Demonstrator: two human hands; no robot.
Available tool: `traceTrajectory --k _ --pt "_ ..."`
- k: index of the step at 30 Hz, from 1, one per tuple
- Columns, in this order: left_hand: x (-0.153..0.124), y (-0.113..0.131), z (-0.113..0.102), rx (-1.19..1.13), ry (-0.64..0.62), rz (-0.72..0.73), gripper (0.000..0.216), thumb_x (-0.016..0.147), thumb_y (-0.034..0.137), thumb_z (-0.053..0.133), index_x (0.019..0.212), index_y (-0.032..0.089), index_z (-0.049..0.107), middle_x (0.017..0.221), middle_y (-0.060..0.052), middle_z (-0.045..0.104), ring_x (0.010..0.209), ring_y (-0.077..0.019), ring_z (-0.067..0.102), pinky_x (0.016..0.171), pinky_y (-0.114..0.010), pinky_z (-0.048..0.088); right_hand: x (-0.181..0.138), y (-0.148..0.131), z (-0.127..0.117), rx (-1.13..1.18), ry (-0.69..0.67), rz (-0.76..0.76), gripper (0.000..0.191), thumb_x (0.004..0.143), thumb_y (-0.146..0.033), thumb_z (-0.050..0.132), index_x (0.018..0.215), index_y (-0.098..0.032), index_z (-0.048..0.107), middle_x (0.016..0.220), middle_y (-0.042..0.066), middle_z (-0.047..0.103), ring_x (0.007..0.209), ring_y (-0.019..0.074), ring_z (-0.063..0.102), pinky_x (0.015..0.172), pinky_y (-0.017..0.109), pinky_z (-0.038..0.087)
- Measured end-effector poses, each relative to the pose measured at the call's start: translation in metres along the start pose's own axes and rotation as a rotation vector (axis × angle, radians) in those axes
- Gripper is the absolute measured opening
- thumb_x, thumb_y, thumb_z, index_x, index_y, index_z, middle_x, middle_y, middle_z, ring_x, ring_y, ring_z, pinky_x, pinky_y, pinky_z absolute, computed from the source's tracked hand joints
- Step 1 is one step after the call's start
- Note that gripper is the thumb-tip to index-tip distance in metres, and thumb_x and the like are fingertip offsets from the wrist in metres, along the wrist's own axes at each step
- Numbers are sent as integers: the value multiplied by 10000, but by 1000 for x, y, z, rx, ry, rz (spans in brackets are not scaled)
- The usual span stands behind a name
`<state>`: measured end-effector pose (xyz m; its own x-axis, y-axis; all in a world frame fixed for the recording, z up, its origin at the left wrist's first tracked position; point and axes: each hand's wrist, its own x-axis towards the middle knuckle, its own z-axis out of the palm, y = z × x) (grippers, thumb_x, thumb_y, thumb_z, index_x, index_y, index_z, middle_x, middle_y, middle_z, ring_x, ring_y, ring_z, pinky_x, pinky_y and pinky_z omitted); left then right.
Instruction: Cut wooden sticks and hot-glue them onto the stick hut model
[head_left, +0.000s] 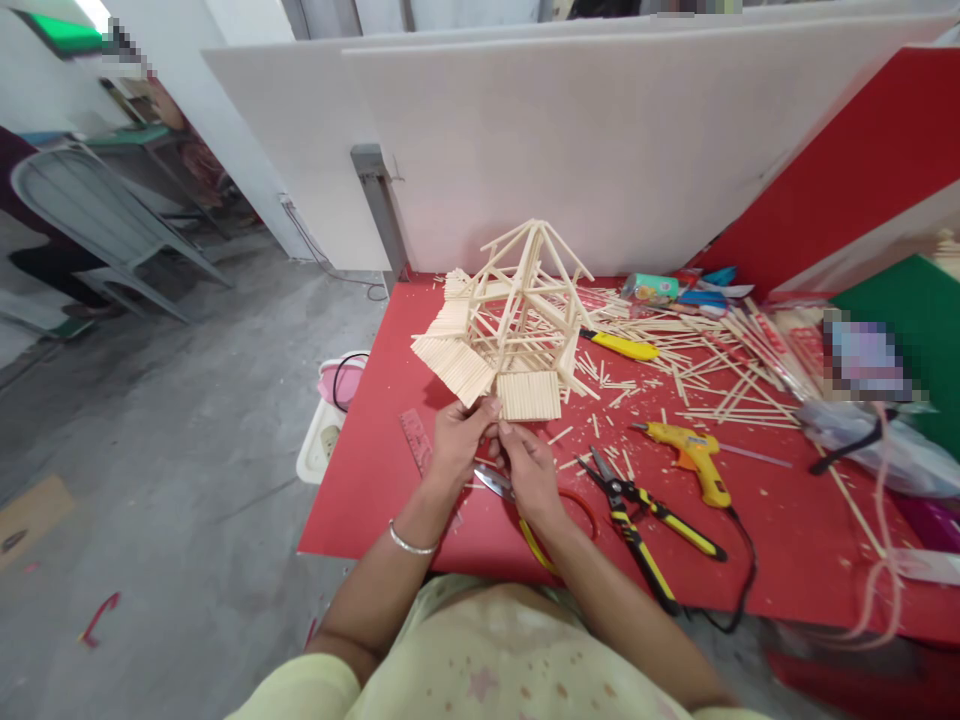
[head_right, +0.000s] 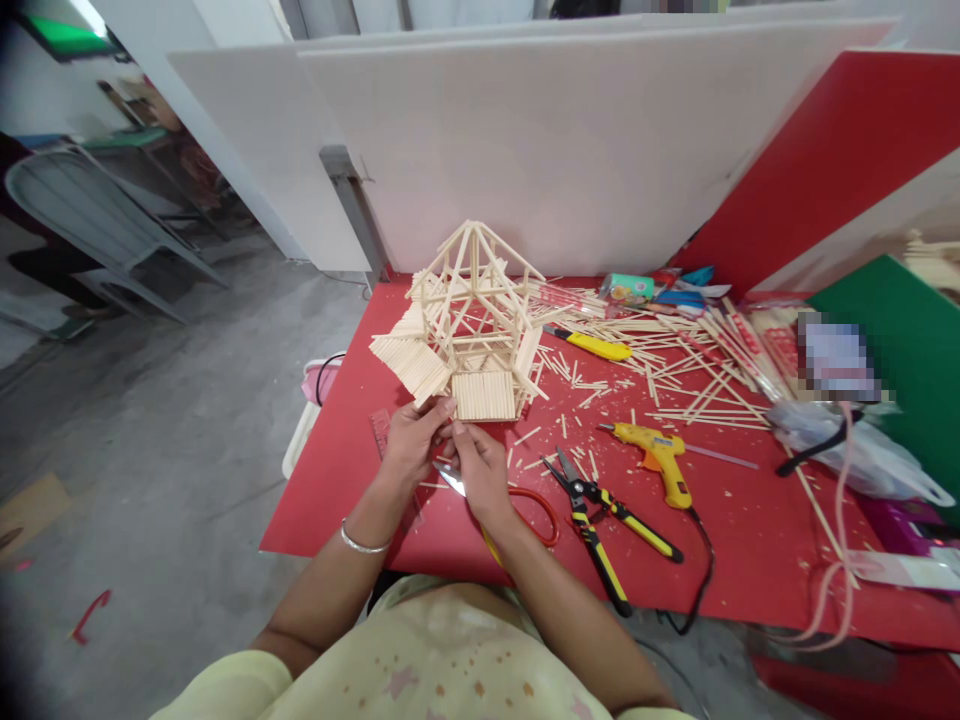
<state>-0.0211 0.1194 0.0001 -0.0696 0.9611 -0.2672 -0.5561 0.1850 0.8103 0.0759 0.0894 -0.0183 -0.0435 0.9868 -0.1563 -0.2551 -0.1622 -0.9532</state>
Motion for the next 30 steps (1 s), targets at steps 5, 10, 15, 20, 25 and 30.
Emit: traceTrajectory --k 5,10,15,20,25,30 --pt "1 -1 -1 -9 -7 10 381 615 379 894 654 152 591 436 77 471 306 -62 438 311 -180 354 0 1 -1 -8 -1 -5 399 869 -578 621 803 -192 699 614 -29 547 549 102 443 504 224 351" --pt "1 -1 -1 -23 8 8 376 612 360 900 656 149 592 440 75 476 308 -56 439 315 -172 353 0 1 -1 -7 -7 -21 396 879 -567 615 796 -190 702 609 -31 548 550 101 439 514 230 346" --pt "1 -1 0 -15 19 -3 396 592 388 906 668 149 599 431 81 469 301 -61 433 313 -178 356 0 1 -1 -8 -8 -24 391 880 -564 619 799 -190 702 612 -32 553 553 100 449 519 229 356" --pt "0 0 1 -23 22 5 398 572 372 916 657 143 603 449 72 492 311 -50 434 323 -168 350 1 2 -2 -13 -11 -34 384 892 -553 612 802 -191 704 614 -33 550 554 94 446 521 223 356" --pt "1 -1 1 -28 12 6 385 591 371 909 660 145 606 435 80 467 309 -52 429 321 -167 343 1 4 -2 -2 -14 -32 382 892 -552 613 806 -190 701 618 -31 548 562 94 453 527 221 358" --pt "0 -1 -1 -14 -1 17 358 618 369 898 669 142 626 446 67 492 325 -61 443 339 -179 357 0 5 -3 -18 -9 -44 392 889 -563 607 831 -188 708 633 -27 550 573 101 457 535 227 373"
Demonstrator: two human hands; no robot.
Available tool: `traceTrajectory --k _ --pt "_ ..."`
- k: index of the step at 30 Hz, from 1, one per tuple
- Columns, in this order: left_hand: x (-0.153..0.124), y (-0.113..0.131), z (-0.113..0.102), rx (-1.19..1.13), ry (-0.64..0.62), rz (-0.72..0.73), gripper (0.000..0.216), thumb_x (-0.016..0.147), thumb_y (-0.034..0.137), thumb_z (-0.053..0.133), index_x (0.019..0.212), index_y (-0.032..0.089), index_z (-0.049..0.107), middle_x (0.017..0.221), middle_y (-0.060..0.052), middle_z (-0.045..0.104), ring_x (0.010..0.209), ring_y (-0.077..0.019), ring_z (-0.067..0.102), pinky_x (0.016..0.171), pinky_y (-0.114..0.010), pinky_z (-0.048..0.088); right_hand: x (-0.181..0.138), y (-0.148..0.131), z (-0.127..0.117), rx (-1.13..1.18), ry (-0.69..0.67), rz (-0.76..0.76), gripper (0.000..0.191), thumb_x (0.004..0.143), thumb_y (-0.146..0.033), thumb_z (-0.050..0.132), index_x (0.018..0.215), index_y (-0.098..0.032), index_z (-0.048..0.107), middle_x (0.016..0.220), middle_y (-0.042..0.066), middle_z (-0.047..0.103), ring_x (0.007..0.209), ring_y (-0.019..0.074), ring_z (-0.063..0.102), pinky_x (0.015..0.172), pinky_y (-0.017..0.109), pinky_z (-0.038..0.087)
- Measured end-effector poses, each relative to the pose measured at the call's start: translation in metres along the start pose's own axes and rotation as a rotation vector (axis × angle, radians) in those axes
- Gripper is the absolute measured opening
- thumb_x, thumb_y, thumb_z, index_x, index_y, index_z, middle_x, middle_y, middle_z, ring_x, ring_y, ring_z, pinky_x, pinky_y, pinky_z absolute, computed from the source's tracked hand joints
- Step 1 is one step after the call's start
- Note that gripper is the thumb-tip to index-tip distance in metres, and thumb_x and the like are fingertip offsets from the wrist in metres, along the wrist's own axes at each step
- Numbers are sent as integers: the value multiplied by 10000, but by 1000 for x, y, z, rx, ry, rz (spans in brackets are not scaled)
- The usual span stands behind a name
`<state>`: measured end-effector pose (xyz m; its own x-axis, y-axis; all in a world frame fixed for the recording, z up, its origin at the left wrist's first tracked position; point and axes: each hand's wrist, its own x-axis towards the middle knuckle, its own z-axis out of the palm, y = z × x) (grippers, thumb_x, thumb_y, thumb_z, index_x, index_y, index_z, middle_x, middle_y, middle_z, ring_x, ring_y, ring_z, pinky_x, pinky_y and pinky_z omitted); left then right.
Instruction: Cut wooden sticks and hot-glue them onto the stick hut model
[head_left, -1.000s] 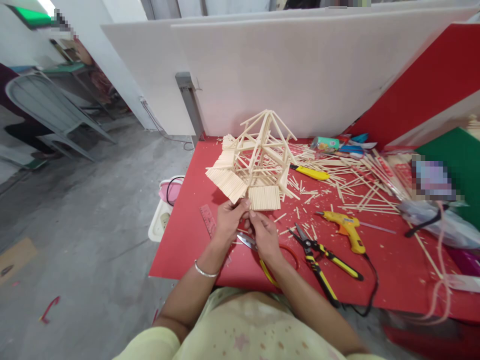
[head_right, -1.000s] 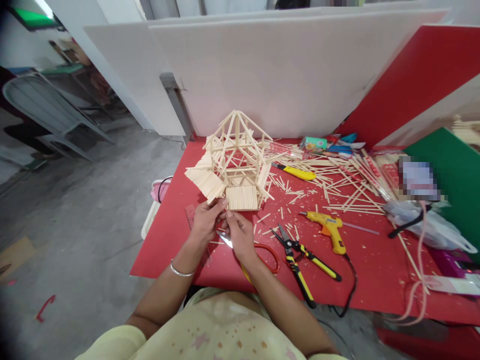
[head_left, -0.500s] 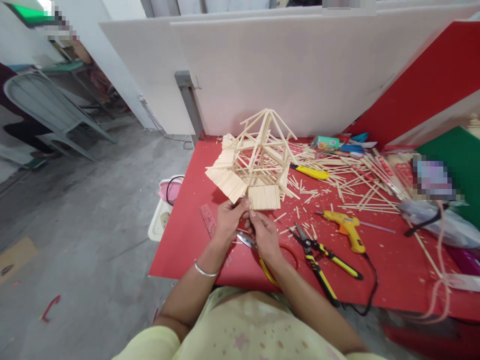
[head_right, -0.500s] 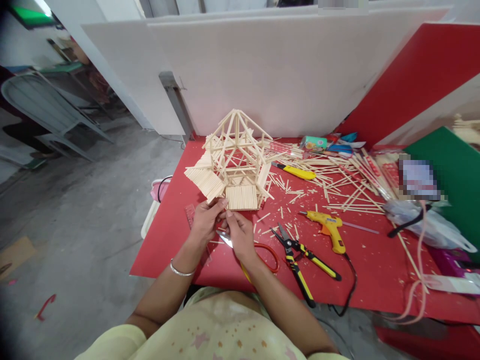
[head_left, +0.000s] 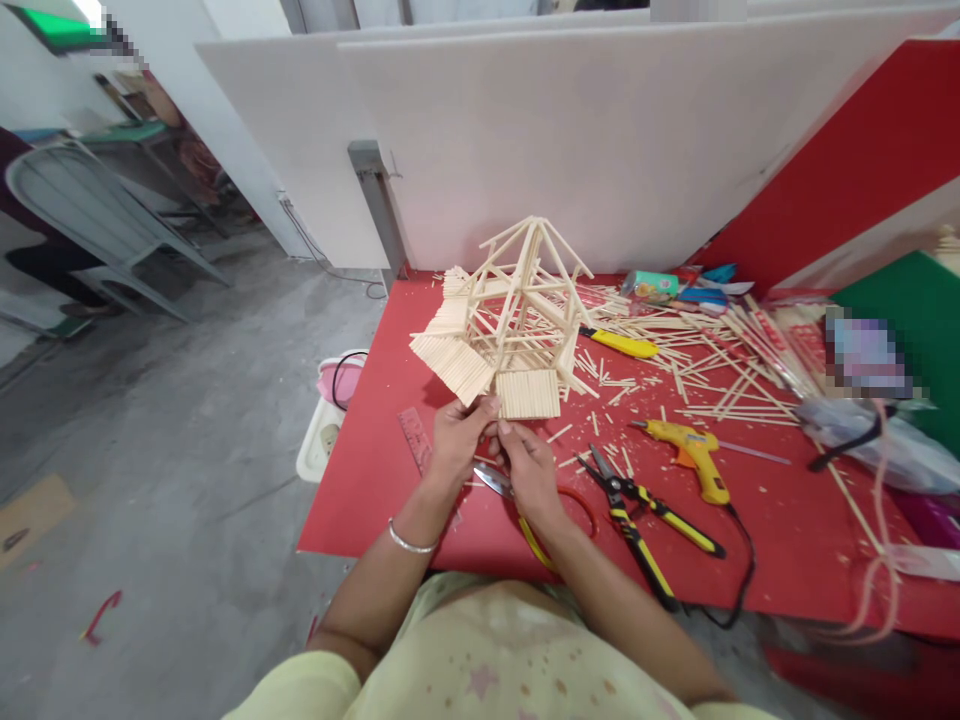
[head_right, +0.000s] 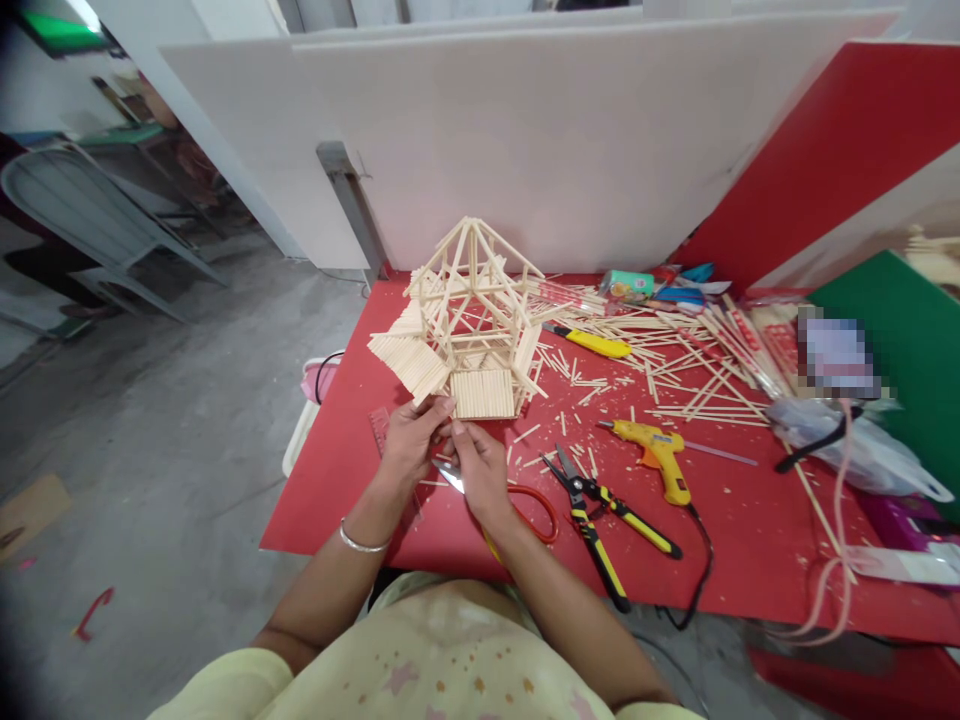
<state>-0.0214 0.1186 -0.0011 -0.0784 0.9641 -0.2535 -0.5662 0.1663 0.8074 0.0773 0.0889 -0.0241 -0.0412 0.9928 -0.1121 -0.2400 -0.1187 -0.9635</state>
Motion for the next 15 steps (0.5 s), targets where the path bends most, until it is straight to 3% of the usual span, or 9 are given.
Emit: traceTrajectory --k 9,12,15 --pt "-31 2 -15 129 22 16 300 641 349 880 701 124 692 519 35 573 418 -48 474 408 -162 367 -27 11 -14 -136 -89 -86 344 964 -488 532 855 -203 692 692 -15 575 618 122 497 577 244 397" --pt "-39 9 -23 170 -118 -92 331 633 380 877 670 127 667 527 18 591 415 -50 477 408 -163 359 -34 2 -34 -298 -209 -171 352 986 -448 505 812 -202 688 732 7 619 687 142 558 638 260 428" --pt "-38 15 -33 311 -337 -210 347 676 441 838 723 127 698 579 -21 645 414 -74 509 396 -184 351 -32 -15 -58 -483 -432 -228 371 999 -417 483 786 -194 689 725 9 635 671 135 572 656 258 427"
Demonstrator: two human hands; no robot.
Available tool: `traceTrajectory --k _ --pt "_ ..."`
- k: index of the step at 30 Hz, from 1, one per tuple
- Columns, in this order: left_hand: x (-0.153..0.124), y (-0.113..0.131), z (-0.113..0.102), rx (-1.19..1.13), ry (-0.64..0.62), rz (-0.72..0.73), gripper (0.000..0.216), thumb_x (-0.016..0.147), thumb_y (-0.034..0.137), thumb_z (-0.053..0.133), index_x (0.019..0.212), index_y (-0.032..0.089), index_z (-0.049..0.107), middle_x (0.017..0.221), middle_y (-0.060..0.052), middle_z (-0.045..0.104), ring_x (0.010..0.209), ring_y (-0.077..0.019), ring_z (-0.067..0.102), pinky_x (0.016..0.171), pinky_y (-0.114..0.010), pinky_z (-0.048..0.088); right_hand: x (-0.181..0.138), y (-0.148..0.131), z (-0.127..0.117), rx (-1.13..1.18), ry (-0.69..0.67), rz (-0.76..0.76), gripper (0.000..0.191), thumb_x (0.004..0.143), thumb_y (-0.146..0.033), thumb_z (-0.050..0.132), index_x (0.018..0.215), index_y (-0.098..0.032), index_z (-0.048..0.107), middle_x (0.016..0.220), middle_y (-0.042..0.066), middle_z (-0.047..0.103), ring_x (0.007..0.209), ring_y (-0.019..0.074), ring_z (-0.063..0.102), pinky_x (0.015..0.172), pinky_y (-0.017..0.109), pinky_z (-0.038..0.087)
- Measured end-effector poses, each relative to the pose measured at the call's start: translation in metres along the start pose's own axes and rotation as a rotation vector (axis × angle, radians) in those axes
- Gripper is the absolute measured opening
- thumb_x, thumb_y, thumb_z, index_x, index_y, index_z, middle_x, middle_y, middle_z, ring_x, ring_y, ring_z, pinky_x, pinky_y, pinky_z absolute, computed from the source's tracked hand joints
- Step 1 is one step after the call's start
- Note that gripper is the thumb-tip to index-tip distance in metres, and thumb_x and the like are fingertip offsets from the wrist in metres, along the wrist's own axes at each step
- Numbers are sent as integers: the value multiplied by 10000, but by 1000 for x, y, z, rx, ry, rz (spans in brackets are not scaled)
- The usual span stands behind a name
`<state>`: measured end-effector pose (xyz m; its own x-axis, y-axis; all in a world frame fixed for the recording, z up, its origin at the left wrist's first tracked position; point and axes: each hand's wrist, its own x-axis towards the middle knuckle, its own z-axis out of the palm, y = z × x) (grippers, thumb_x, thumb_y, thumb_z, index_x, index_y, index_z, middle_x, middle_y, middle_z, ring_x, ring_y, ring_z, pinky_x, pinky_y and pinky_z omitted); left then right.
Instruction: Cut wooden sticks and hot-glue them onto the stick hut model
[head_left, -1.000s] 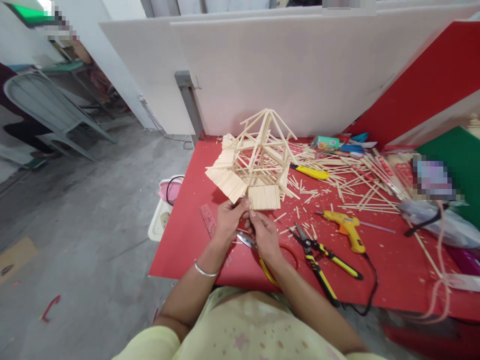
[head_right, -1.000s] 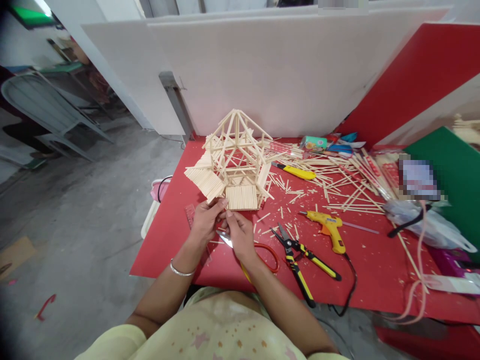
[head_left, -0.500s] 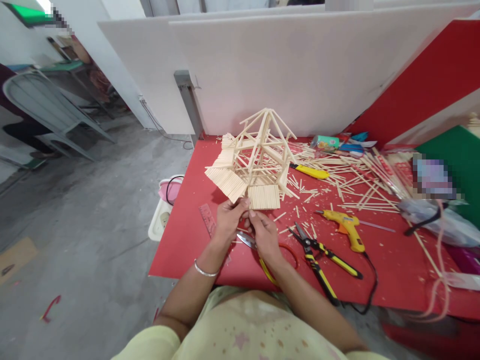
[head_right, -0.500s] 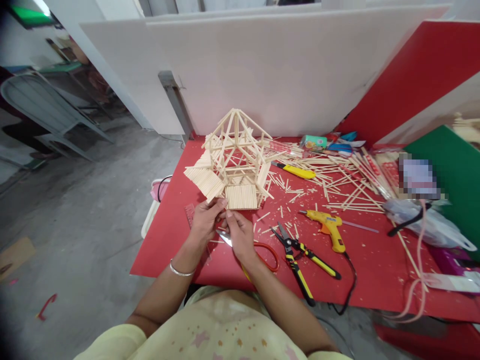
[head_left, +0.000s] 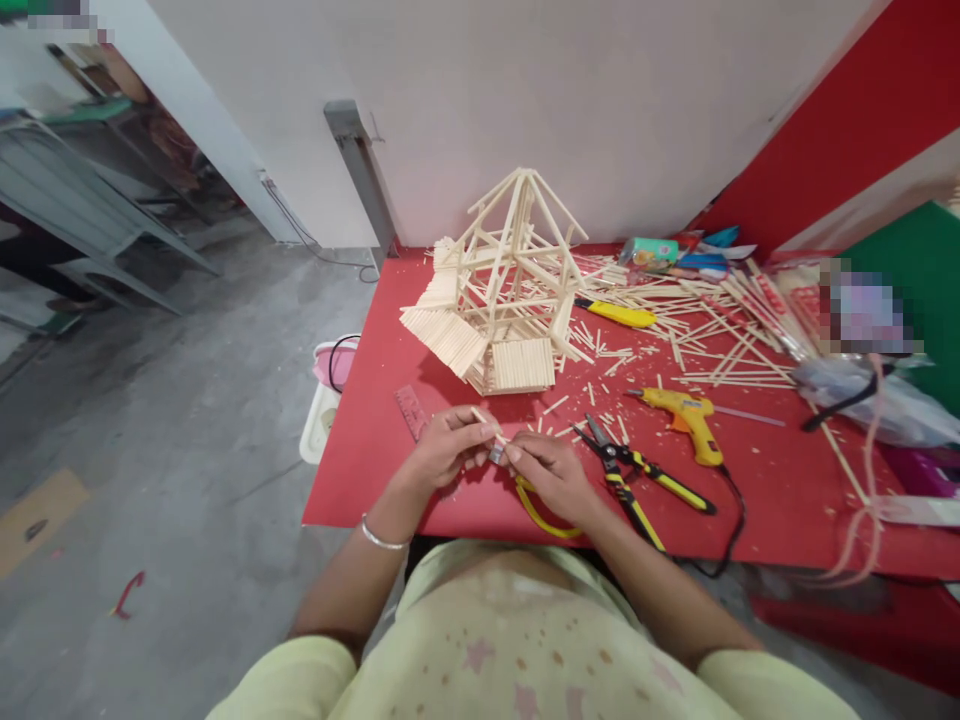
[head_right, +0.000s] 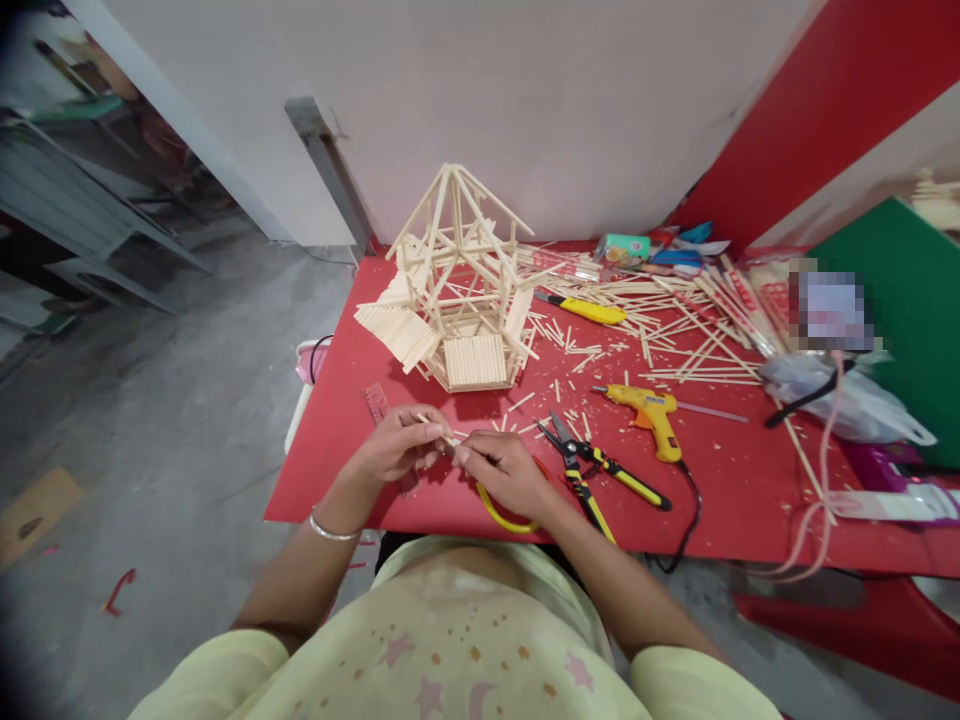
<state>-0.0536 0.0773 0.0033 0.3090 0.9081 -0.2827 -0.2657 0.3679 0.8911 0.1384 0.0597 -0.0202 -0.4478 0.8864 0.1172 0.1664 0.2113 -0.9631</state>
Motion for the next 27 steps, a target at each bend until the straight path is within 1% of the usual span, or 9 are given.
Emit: traceTrajectory --k 2,5,8,12,16,19,21,23,27 --pt "2 0 -4 230 -113 -39 313 730 424 801 757 119 736 578 -37 659 420 -85 519 407 -196 359 -1 -4 -21 -119 -163 -40 373 1003 -392 473 779 -182 684 702 6 632 645 126 561 645 247 410" --pt "6 -5 0 550 -167 56 216 777 339 763 809 126 782 685 -68 724 566 -129 621 527 -220 451 0 -10 -47 -353 -303 -92 355 995 -347 475 772 -168 685 696 18 649 630 117 543 625 234 369" --pt "9 -13 10 716 -212 169 167 826 269 697 860 142 800 779 -70 759 686 -160 666 624 -240 484 -2 -16 -64 -585 -372 -143 324 978 -296 488 755 -164 682 718 36 671 644 111 545 630 236 327" --pt "11 -24 24 787 -261 276 186 876 257 647 885 150 798 789 -64 756 686 -155 654 636 -243 475 -6 -19 -73 -778 -401 -146 320 968 -260 491 725 -166 676 715 38 681 625 109 527 623 260 279" --pt "9 -34 38 799 -170 431 184 900 238 622 848 166 783 754 -58 712 684 -150 621 651 -250 459 -20 -13 -79 -803 -296 -108 323 987 -320 468 821 -190 712 784 56 708 704 152 578 672 279 334" --pt "9 -42 46 720 -32 485 199 912 255 605 839 183 776 731 -51 687 676 -152 601 650 -255 448 -49 -1 -85 -805 -50 -26 322 930 -493 565 1100 -259 708 1027 87 725 941 242 623 790 325 426" --pt "11 -47 48 614 67 456 188 894 294 634 830 185 774 728 -47 678 657 -152 589 630 -252 446 -77 9 -89 -881 125 80 591 809 -605 685 1296 -277 624 1209 129 675 1110 325 583 882 390 448" --pt "16 -53 49 471 139 393 179 850 331 687 813 176 768 725 -43 668 635 -146 574 598 -243 441 -106 17 -91 -1014 219 204 850 723 -660 739 1426 -238 513 1313 189 609 1202 401 528 939 470 437" --pt "26 -65 55 183 166 230 246 764 393 770 801 153 740 603 9 594 478 -83 447 478 -213 358 -139 25 -93 -1237 180 417 945 758 -651 701 1502 -153 398 1280 274 579 1144 453 543 872 552 451"
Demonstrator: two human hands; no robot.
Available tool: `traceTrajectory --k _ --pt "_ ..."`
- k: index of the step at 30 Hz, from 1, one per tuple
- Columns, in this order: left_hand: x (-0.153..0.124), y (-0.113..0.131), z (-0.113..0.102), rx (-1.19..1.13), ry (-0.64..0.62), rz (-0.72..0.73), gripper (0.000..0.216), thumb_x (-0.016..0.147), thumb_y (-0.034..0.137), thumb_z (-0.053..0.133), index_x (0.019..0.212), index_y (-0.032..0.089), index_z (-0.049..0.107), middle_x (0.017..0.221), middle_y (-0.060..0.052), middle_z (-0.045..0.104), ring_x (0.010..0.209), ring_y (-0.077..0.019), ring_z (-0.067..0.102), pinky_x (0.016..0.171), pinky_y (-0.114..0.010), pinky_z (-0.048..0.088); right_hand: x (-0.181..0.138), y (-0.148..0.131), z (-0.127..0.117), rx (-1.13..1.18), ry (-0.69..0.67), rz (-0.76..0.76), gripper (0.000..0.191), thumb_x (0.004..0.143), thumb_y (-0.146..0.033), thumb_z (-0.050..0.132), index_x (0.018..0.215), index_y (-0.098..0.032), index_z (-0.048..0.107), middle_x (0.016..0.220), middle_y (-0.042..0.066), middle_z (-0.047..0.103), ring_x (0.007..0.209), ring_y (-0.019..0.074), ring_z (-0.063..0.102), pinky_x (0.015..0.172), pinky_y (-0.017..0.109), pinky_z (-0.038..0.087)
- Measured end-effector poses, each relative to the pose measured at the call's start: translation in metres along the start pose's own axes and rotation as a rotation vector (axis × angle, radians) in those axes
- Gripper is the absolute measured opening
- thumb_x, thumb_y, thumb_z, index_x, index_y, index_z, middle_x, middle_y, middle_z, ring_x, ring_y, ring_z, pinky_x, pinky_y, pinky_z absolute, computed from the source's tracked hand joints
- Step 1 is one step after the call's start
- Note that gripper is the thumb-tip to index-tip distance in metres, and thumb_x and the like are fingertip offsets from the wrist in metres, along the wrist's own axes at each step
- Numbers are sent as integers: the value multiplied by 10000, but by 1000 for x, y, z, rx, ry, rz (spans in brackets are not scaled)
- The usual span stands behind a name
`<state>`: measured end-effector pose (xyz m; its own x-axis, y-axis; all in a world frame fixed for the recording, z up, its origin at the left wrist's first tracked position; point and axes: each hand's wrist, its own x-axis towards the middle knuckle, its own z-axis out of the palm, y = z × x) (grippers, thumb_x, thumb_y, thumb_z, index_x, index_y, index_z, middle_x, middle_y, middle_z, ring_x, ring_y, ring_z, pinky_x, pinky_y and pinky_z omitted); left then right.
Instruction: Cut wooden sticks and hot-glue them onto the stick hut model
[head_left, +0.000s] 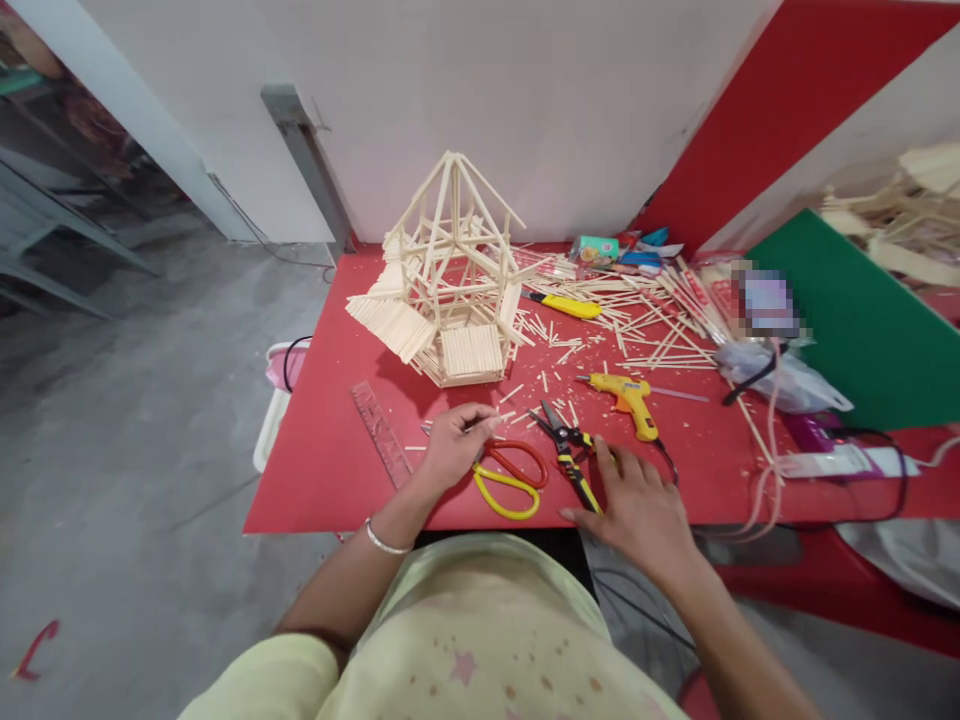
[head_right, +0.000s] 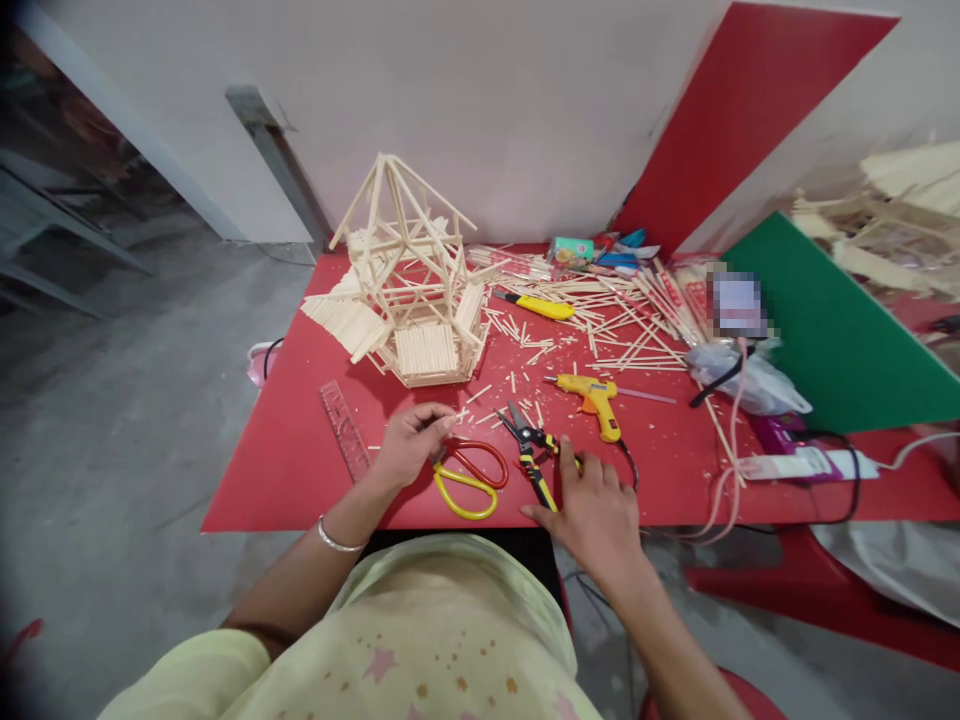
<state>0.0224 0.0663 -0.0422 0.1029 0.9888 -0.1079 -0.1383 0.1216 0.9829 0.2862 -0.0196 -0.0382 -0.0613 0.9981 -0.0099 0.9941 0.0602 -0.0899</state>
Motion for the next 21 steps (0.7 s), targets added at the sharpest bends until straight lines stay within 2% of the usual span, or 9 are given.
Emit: traceTrajectory --k 3,6,10,12,14,16,18,19,21 --pt "0 -3 10 -159 -11 -83 302 736 424 794 819 146 711 540 48 532 405 -43 351 414 -191 267 3 5 1 -38 -78 44 855 792 -570 678 1464 -97 445 1135 254 620 1046 403 594 815 482 479" --pt "-2 -1 15 -271 7 -102 328 709 421 821 821 142 690 522 65 500 395 -31 342 400 -176 239 11 15 -1 99 -111 80 696 749 -445 684 1358 -133 556 1068 180 655 963 327 627 802 407 485" --pt "-4 0 16 -338 24 -97 329 722 407 824 841 138 677 528 70 493 392 -24 335 398 -173 236 9 26 -11 690 -194 23 413 832 -467 543 1117 -205 687 940 110 709 837 270 653 738 366 497" --pt "-4 1 17 -364 25 -92 338 725 417 823 837 137 670 553 60 518 398 -21 338 400 -172 230 2 21 -19 1008 -240 17 455 903 -487 380 1035 -201 709 859 124 703 809 273 663 735 393 505" --pt "-3 4 20 -387 42 -81 349 711 421 833 823 137 664 569 53 531 404 -20 349 402 -171 233 -5 7 -26 1221 -301 31 481 895 -462 331 979 -190 719 820 152 687 823 284 672 760 431 509" --pt "-4 9 23 -398 61 -62 351 704 418 839 819 138 661 577 50 539 405 -21 355 398 -173 233 -10 -10 -27 1337 -425 27 421 812 -410 450 1052 -182 710 884 160 694 879 291 680 801 455 515" --pt "-5 14 26 -392 68 -47 348 713 421 832 836 143 662 587 50 546 399 -20 347 390 -177 227 -11 -25 -22 1398 -514 33 516 719 -331 545 1204 -194 655 999 145 702 935 292 683 826 463 528" --pt "-5 16 27 -386 67 -41 347 722 427 825 846 147 661 589 52 543 395 -20 339 387 -179 221 -9 -31 -19 1404 -505 39 572 697 -302 563 1258 -208 623 1040 134 703 954 293 681 829 465 536" --pt "-6 18 28 -368 63 -32 348 737 442 812 858 155 658 580 62 518 391 -22 326 384 -186 212 -1 -37 -14 1332 -387 19 641 687 -261 580 1328 -240 567 1102 108 701 1006 300 667 856 478 541"
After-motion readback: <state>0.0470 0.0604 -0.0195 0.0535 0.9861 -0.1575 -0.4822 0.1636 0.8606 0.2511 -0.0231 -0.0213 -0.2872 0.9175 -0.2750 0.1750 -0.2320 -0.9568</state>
